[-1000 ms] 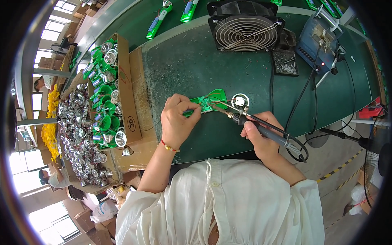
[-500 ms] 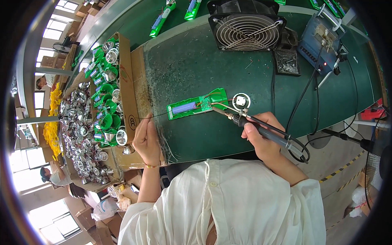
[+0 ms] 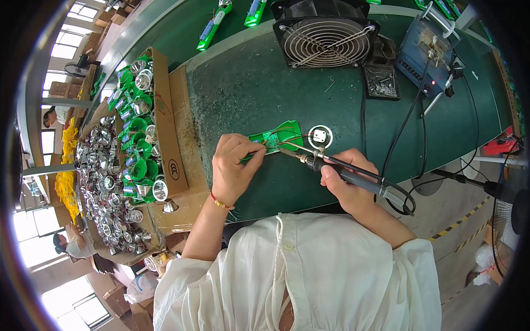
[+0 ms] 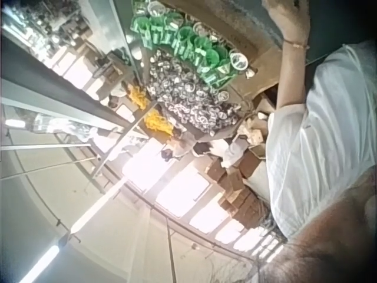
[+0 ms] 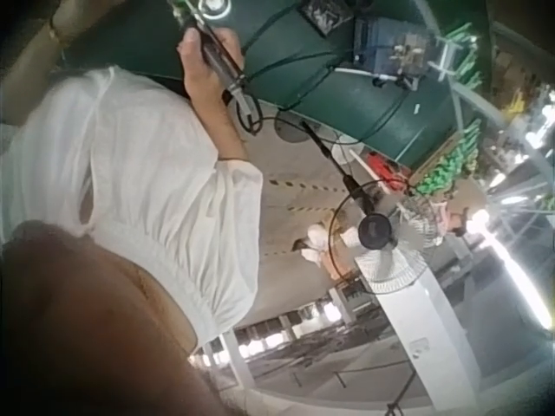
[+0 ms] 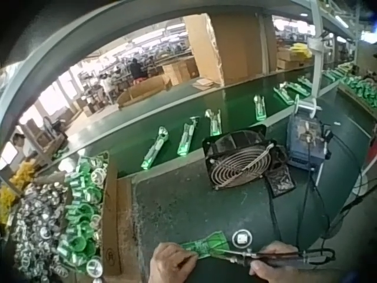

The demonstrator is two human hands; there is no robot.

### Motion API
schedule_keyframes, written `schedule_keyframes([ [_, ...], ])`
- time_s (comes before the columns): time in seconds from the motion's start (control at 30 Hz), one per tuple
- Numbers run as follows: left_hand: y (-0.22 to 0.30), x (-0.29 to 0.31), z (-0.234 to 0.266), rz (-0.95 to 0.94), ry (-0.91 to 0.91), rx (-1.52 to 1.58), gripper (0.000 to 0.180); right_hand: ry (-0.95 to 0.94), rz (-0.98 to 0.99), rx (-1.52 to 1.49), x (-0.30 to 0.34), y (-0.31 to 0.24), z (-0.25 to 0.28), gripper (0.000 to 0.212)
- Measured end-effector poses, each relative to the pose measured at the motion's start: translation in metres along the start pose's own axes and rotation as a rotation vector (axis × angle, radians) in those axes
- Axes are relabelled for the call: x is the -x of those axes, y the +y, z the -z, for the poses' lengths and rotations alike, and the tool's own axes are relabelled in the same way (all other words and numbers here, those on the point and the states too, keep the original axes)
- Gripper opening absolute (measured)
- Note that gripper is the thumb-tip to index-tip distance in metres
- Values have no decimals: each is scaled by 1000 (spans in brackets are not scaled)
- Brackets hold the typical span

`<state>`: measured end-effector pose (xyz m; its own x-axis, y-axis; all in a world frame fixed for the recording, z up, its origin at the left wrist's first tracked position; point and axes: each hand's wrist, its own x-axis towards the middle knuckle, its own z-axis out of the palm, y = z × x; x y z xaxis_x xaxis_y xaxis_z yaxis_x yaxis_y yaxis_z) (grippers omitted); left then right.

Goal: Soldering internal components and wires into green plastic flashlight housings on an assembly line.

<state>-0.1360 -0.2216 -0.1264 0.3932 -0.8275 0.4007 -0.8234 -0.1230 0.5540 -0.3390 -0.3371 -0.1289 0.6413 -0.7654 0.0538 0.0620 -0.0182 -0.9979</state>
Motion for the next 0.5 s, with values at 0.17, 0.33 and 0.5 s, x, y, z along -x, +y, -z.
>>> schedule_keyframes([
  [0.17,2,4,-6,29,42,14,12,-23,-12,21,-2,1,1,14],
  [0.33,1,6,-9,26,89,31,13,-12,-51,-10,-1,-1,1,13],
  [0.5,2,5,-10,23,95,6,14,-18,-70,-20,-2,-1,0,12],
])
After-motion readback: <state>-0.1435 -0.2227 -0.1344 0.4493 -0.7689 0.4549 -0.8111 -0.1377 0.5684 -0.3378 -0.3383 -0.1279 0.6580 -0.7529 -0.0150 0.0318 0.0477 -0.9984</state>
